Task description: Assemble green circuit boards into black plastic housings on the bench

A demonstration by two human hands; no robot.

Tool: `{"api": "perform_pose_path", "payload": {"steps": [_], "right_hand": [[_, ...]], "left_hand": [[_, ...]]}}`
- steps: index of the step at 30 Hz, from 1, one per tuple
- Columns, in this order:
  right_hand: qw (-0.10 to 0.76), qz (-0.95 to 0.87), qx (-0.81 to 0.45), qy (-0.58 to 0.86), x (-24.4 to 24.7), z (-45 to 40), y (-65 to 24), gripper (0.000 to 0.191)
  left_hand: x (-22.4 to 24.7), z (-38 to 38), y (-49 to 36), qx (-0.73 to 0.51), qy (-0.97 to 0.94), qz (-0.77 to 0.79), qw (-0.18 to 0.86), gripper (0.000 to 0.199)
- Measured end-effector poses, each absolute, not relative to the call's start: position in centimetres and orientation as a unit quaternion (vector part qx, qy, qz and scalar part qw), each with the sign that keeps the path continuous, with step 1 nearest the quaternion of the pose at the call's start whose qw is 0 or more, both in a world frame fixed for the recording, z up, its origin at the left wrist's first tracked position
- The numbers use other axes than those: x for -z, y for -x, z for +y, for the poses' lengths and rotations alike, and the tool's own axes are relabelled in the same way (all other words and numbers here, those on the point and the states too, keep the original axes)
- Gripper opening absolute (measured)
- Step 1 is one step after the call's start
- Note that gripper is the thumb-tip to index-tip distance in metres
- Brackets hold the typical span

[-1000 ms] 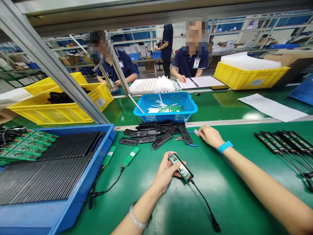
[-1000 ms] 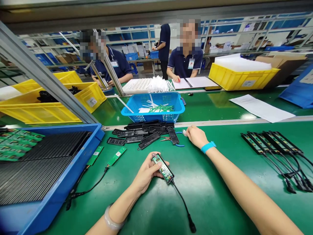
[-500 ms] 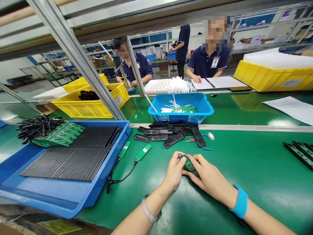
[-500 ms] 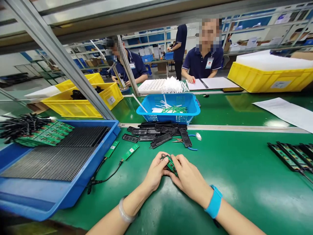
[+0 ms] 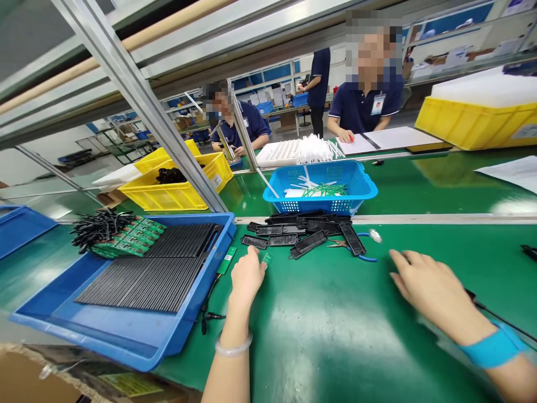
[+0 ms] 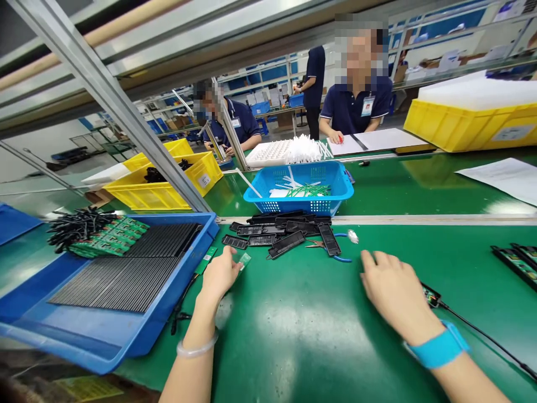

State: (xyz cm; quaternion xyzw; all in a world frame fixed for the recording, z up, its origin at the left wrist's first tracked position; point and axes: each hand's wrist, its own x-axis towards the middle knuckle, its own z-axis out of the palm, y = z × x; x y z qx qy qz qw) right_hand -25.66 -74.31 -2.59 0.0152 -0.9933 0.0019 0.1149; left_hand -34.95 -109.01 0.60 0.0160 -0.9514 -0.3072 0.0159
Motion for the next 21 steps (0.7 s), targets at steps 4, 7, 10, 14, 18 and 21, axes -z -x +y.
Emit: {"api": "perform_pose_path", "payload": {"steps": [4, 7, 10, 14, 18, 21], "right_hand": [[-0.060, -0.883, -0.450, -0.118, 2.0, -80.3, 25.1, 0.042], [-0.226, -0.647, -0.727, -0.049, 2.1, -83.7, 24.4, 0.066], [-0.251, -0.498, -0.828, 0.052, 2.3, -84.8, 24.2, 0.066], [-0.179, -0.561, -0.804, 0.080, 1.9, -84.0, 24.4, 0.056], [-0.118, -0.607, -0.783, 0.067, 0.9, -82.7, 24.4, 0.054], [-0.096, -0.619, -0.775, 0.076, 0.5, -82.1, 24.3, 0.059]], "left_hand": [[-0.2, -106.7, 34.0, 0.390, 0.073, -0.916, -0.058, 0.023], [0.8, -104.1, 33.4, 0.492, 0.155, -0.853, -0.075, 0.028], [1.8, -102.7, 33.9, 0.482, 0.197, -0.853, 0.026, 0.028], [2.6, -102.5, 35.7, 0.438, 0.214, -0.869, 0.083, 0.038], [3.1, -102.4, 36.4, 0.427, 0.205, -0.877, 0.081, 0.038], [3.1, -102.6, 36.0, 0.446, 0.158, -0.876, 0.088, 0.033]]}}
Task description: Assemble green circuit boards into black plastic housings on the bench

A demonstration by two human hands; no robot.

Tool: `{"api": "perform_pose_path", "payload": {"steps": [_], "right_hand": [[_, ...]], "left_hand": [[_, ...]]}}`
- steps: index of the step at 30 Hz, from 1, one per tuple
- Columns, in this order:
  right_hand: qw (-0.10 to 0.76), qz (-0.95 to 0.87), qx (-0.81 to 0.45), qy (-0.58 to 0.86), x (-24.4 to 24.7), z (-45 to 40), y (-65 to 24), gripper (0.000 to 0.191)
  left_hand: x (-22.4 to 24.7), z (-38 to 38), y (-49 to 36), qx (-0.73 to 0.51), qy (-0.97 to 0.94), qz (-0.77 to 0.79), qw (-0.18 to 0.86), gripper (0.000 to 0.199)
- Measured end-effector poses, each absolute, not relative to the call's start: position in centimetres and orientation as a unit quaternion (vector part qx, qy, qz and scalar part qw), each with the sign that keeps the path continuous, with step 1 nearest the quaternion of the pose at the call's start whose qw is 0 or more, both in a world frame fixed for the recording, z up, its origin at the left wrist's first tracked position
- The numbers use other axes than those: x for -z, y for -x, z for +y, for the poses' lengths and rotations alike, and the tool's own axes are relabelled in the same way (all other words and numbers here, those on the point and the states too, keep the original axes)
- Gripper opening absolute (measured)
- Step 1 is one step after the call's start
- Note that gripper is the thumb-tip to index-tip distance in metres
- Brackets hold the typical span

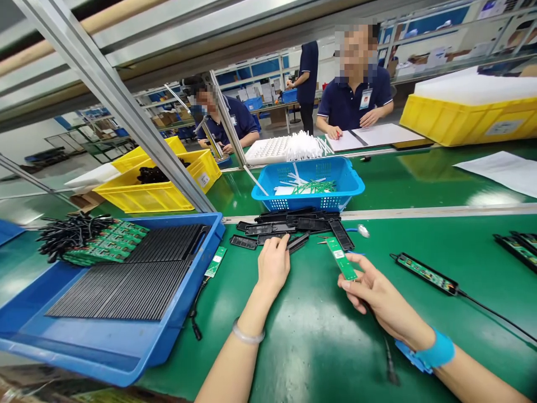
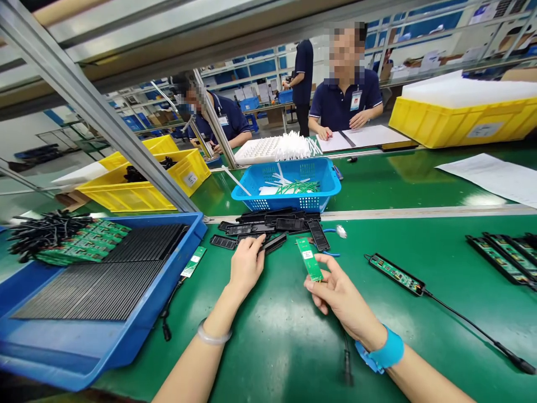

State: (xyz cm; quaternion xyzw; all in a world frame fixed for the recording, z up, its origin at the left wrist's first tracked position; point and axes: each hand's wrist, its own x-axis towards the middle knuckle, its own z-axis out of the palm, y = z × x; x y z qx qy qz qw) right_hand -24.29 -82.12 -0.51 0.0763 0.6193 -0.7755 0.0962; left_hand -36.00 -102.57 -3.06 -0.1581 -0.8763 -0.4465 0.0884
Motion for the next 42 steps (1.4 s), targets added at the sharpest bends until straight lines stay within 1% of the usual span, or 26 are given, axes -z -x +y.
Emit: {"api": "perform_pose_path", "payload": {"steps": [3, 5, 6, 7, 9, 11, 12, 14, 18, 19, 22, 24, 26, 28, 29, 32, 33, 35, 38, 42], "right_hand": [[0.065, 0.668, 0.738, -0.064, 0.6, -81.8, 24.3, 0.061], [0.028, 0.721, 0.691, -0.028, 0.8, -81.7, 24.4, 0.058], [0.009, 0.749, 0.662, -0.004, 0.9, -81.6, 24.4, 0.056], [-0.005, 0.775, 0.631, 0.022, 0.9, -81.5, 24.3, 0.054], [-0.021, 0.819, 0.569, 0.068, 1.0, -81.4, 24.3, 0.050], [-0.033, 0.855, 0.507, 0.102, 1.1, -81.3, 24.2, 0.048], [-0.046, 0.870, 0.475, 0.119, 1.2, -81.2, 24.2, 0.047], [-0.080, 0.899, 0.404, 0.149, 1.5, -81.2, 24.1, 0.049], [-0.131, 0.946, 0.244, 0.167, 2.1, -80.8, 23.8, 0.057], [-0.144, 0.952, 0.214, 0.166, 2.1, -80.7, 23.7, 0.058], [-0.178, 0.956, 0.157, 0.172, 2.0, -79.9, 23.5, 0.059], [-0.188, 0.958, 0.132, 0.174, 1.7, -79.5, 23.4, 0.055], [-0.187, 0.958, 0.134, 0.170, 1.4, -79.3, 23.3, 0.049], [-0.164, 0.956, 0.181, 0.165, 1.0, -79.5, 23.2, 0.043], [-0.136, 0.952, 0.219, 0.164, 0.8, -79.7, 23.1, 0.041], [-0.036, 0.930, 0.330, 0.157, 0.2, -80.4, 23.1, 0.043], [-0.018, 0.922, 0.354, 0.154, 0.0, -80.5, 23.2, 0.042], [-0.024, 0.910, 0.387, 0.143, -0.1, -80.7, 23.3, 0.035], [-0.068, 0.898, 0.417, 0.123, 0.3, -80.8, 23.6, 0.029], [-0.087, 0.893, 0.428, 0.109, 1.0, -81.1, 23.6, 0.026]], "left_hand": [[2.7, -102.8, 35.1, 0.492, 0.109, -0.860, 0.079, 0.025], [2.2, -102.6, 34.2, 0.531, 0.089, -0.841, 0.054, 0.029], [1.9, -102.4, 33.6, 0.575, 0.074, -0.814, 0.020, 0.032], [1.6, -102.1, 33.0, 0.634, 0.051, -0.771, -0.034, 0.035], [1.1, -101.4, 31.6, 0.752, -0.008, -0.635, -0.178, 0.042], [0.9, -100.6, 30.4, 0.811, -0.054, -0.500, -0.298, 0.044], [1.0, -100.2, 29.9, 0.817, -0.061, -0.471, -0.327, 0.043], [1.3, -99.7, 29.2, 0.814, -0.061, -0.461, -0.348, 0.042], [1.9, -99.4, 29.0, 0.799, -0.052, -0.502, -0.327, 0.058], [1.9, -99.4, 29.0, 0.800, -0.043, -0.506, -0.320, 0.059], [2.0, -99.3, 29.2, 0.810, 0.002, -0.496, -0.313, 0.040], [2.1, -99.1, 29.1, 0.814, 0.022, -0.495, -0.301, 0.039], [2.3, -98.8, 29.0, 0.816, 0.019, -0.506, -0.278, 0.041], [2.6, -98.6, 28.8, 0.819, 0.003, -0.512, -0.259, 0.046], [2.7, -98.6, 28.8, 0.822, -0.005, -0.512, -0.250, 0.048], [2.7, -98.6, 28.7, 0.823, -0.016, -0.521, -0.224, 0.053], [2.6, -98.6, 28.7, 0.822, -0.012, -0.529, -0.212, 0.056], [2.5, -98.6, 28.8, 0.818, -0.001, -0.543, -0.189, 0.062], [2.4, -98.7, 28.8, 0.816, 0.016, -0.554, -0.165, 0.070], [2.4, -98.7, 28.7, 0.811, 0.024, -0.562, -0.157, 0.064]]}}
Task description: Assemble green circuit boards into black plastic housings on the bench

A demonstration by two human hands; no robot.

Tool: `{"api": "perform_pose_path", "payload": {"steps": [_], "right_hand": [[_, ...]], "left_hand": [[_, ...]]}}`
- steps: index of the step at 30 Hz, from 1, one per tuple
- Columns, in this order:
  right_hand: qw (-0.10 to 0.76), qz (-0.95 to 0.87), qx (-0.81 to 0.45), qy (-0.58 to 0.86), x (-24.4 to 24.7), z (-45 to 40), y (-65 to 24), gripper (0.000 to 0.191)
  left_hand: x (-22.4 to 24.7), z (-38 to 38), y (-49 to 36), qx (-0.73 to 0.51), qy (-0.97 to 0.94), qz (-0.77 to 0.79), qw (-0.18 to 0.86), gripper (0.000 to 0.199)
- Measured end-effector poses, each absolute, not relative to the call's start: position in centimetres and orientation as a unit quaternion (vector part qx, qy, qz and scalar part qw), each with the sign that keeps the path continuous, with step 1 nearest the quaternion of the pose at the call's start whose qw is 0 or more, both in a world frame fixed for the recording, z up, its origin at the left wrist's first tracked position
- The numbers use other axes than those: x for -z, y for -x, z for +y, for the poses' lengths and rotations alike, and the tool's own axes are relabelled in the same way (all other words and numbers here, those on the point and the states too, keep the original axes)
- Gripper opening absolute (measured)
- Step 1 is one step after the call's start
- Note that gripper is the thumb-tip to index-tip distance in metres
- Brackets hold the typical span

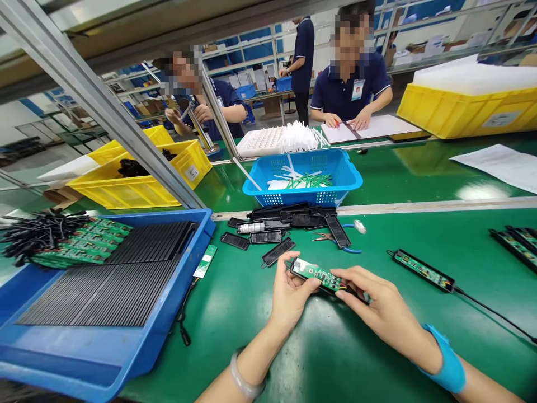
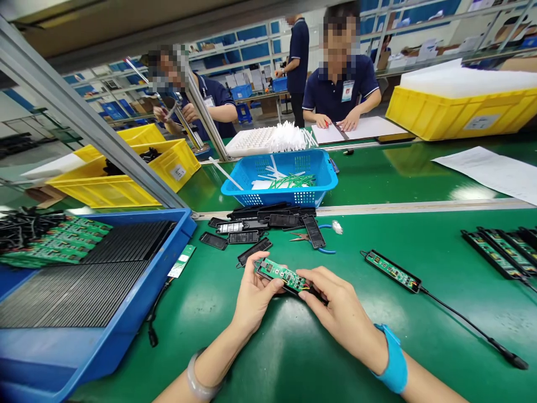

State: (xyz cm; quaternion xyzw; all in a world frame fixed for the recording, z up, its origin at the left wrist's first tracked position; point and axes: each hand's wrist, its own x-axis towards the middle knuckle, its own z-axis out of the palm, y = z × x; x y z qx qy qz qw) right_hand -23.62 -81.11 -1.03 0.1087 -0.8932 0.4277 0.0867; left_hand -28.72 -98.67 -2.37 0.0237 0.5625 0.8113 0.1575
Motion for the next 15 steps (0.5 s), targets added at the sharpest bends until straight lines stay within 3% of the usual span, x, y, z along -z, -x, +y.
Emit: {"api": "perform_pose_path", "payload": {"steps": [6, 15], "right_hand": [[0.093, -0.883, -0.441, -0.133, 1.28, -80.90, 23.52, 0.029], [0.124, -0.888, -0.420, -0.142, 1.62, -80.86, 23.82, 0.033]], "left_hand": [[2.34, -98.94, 28.89, -0.815, -0.070, 0.556, 0.149, 0.050], [2.65, -98.17, 28.54, -0.831, -0.079, 0.527, 0.160, 0.051]]}}
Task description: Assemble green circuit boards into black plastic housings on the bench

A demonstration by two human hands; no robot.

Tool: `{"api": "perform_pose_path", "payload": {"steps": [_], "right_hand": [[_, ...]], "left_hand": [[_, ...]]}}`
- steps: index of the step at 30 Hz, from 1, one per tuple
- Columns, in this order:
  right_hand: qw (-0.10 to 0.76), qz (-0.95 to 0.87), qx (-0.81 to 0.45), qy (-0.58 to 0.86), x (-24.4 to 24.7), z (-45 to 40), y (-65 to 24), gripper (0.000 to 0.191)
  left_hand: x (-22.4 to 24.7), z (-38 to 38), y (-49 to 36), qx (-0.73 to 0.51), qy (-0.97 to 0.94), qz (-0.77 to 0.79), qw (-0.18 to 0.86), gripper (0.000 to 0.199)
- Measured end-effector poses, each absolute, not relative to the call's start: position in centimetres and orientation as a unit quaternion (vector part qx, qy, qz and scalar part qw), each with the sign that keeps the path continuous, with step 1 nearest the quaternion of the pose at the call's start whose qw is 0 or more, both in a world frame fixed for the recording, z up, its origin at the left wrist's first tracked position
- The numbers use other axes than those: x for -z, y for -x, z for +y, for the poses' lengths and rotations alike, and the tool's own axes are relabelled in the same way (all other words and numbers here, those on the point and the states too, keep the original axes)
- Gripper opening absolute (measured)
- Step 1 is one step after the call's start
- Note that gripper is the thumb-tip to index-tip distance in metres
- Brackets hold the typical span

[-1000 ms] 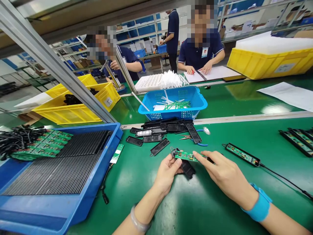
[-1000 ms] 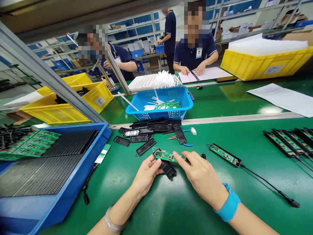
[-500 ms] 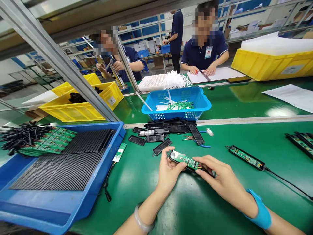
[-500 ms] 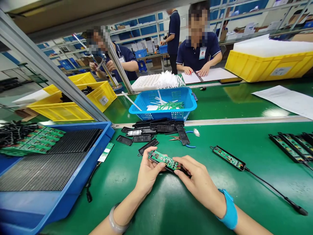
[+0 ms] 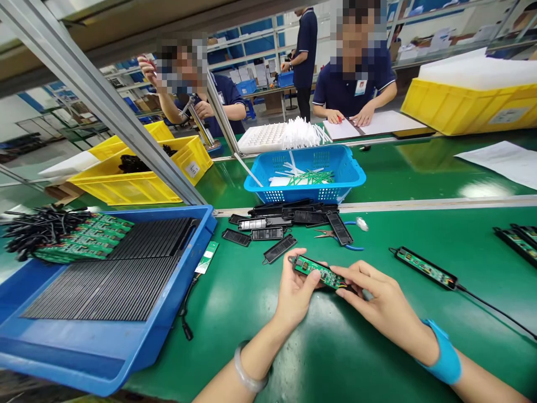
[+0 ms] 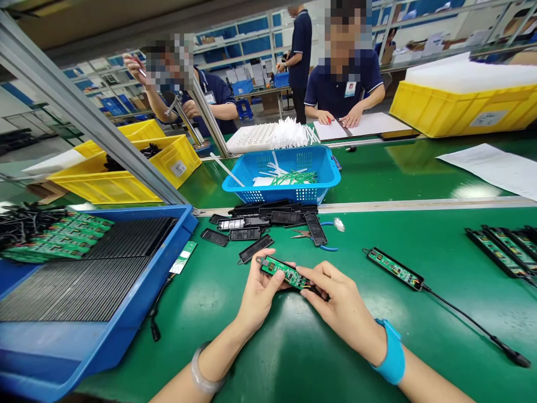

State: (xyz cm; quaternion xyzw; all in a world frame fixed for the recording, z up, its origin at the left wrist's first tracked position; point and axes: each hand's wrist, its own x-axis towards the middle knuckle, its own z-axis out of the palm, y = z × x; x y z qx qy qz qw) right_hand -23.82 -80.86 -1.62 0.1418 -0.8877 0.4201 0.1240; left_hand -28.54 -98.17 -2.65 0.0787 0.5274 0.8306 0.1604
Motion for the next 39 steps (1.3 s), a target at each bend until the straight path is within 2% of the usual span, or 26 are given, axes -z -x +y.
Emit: {"api": "perform_pose_path", "payload": {"steps": [4, 9, 11, 19, 25, 30, 34, 37, 39], "right_hand": [[0.078, -0.876, -0.468, -0.084, 1.9, -81.3, 23.8, 0.035], [-0.136, -0.783, -0.604, -0.057, 2.5, -81.6, 24.3, 0.048], [-0.182, -0.754, -0.628, -0.059, 2.7, -82.0, 24.4, 0.049], [-0.162, -0.773, -0.612, -0.034, 3.2, -82.5, 24.7, 0.050], [-0.143, -0.807, -0.571, -0.057, 2.7, -82.5, 24.6, 0.047], [-0.114, -0.842, -0.524, -0.056, 2.3, -82.1, 24.6, 0.044], [-0.052, -0.883, -0.462, -0.060, 2.1, -81.3, 24.8, 0.024], [0.004, -0.901, -0.428, -0.068, 2.2, -81.0, 24.8, 0.033], [0.028, -0.900, -0.428, -0.079, 2.3, -81.0, 24.8, 0.036]], "left_hand": [[2.7, -97.7, 28.2, -0.837, -0.040, 0.522, 0.161, 0.058], [2.5, -97.5, 27.8, -0.832, -0.043, 0.519, 0.192, 0.063], [2.5, -97.4, 27.6, -0.828, -0.049, 0.523, 0.196, 0.059], [2.7, -97.8, 28.4, -0.820, -0.019, 0.536, 0.202, 0.060], [2.9, -98.1, 28.6, -0.828, -0.005, 0.521, 0.207, 0.033], [2.7, -98.2, 29.1, -0.835, 0.014, 0.528, 0.157, 0.028], [2.4, -98.4, 29.3, -0.837, 0.021, 0.530, 0.131, 0.040], [2.4, -98.4, 29.1, -0.828, 0.007, 0.547, 0.125, 0.056], [2.4, -98.4, 28.9, -0.823, -0.007, 0.555, 0.118, 0.059]]}}
